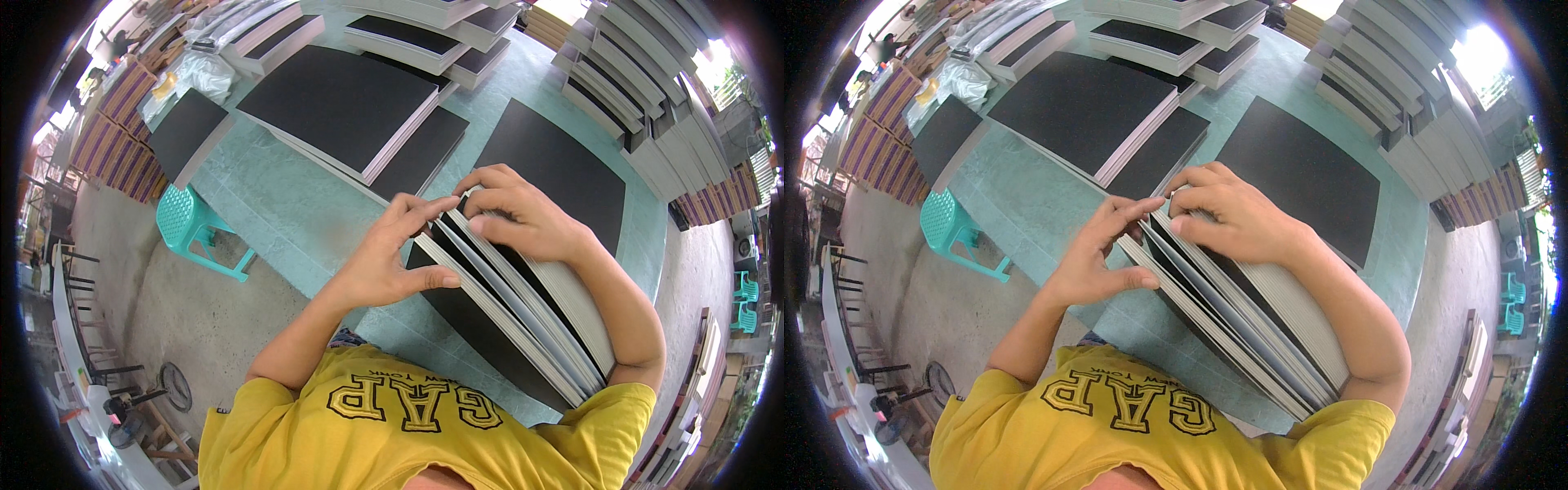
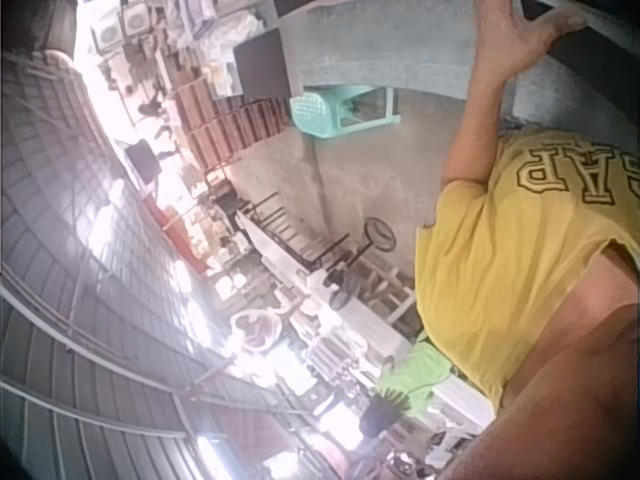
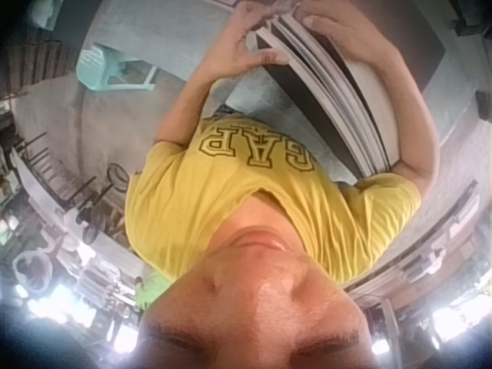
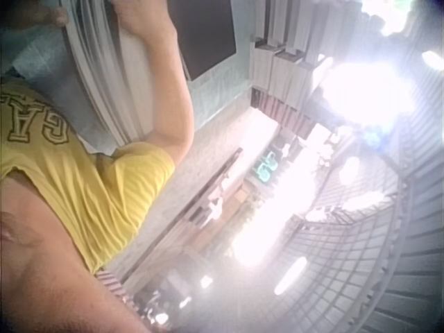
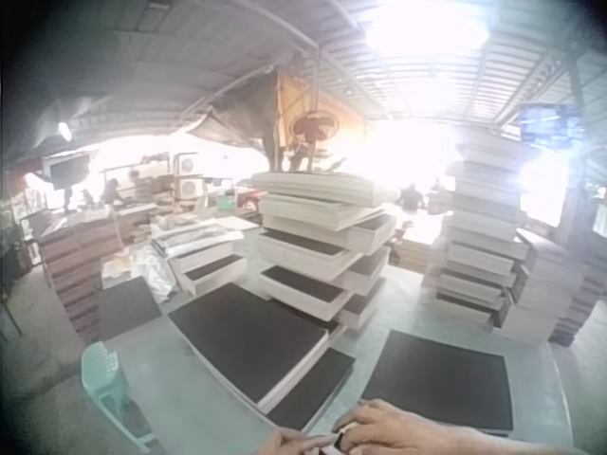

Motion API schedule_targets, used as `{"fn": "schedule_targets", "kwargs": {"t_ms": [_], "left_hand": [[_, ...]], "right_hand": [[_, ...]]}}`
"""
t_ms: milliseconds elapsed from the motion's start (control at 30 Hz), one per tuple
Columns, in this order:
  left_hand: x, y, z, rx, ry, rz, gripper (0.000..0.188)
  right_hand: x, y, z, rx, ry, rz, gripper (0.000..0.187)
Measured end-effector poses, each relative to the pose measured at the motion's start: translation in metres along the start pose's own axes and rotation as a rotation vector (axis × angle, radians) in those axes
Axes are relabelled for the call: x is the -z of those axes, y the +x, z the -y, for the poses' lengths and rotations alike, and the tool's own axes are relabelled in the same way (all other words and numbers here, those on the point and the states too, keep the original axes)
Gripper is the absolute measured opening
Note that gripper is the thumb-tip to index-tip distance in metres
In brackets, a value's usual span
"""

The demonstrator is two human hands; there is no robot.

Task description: The person organizes stacks of dark-covered paper booklets by lifting entire stacks and placing them onto other piles to create taller uniform stacks, then aligns the edges by hand.

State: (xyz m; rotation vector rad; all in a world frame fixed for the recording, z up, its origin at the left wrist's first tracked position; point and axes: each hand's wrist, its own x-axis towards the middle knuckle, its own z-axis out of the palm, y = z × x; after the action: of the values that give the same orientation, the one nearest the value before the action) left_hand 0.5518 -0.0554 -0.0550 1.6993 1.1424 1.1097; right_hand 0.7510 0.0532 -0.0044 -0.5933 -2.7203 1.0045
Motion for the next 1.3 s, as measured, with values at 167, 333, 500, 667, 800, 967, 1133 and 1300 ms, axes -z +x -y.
{"fn": "schedule_targets", "kwargs": {"t_ms": [167, 333, 500, 667, 800, 967, 1133, 1300], "left_hand": [[-0.007, 0.004, 0.016, -0.057, -0.221, -0.052, 0.061], [-0.021, 0.011, 0.019, -0.058, -0.494, -0.077, 0.067], [-0.011, 0.021, 0.015, -0.1, -0.318, 0.047, 0.075], [-0.013, 0.019, 0.018, -0.057, -0.38, 0.021, 0.075], [-0.01, 0.016, 0.015, -0.017, -0.385, 0.033, 0.075], [-0.007, 0.013, 0.015, -0.012, -0.396, 0.045, 0.072], [-0.007, 0.012, 0.014, -0.017, -0.391, 0.043, 0.071], [-0.002, 0.012, 0.015, -0.028, -0.302, 0.081, 0.077]], "right_hand": [[0.005, -0.002, -0.003, 0.057, 0.021, 0.055, 0.029], [0.001, -0.001, 0.003, -0.053, 0.112, -0.025, 0.059], [0.002, -0.003, 0.001, -0.085, 0.063, -0.017, 0.068], [0.004, -0.003, 0.005, -0.11, 0.095, -0.009, 0.062], [0.005, -0.003, 0.006, -0.132, 0.156, -0.014, 0.055], [0.006, -0.001, 0.005, -0.126, 0.122, 0.009, 0.052], [0.006, -0.002, 0.0, -0.105, 0.174, 0.012, 0.055], [0.006, -0.001, -0.001, -0.098, 0.151, 0.016, 0.056]]}}
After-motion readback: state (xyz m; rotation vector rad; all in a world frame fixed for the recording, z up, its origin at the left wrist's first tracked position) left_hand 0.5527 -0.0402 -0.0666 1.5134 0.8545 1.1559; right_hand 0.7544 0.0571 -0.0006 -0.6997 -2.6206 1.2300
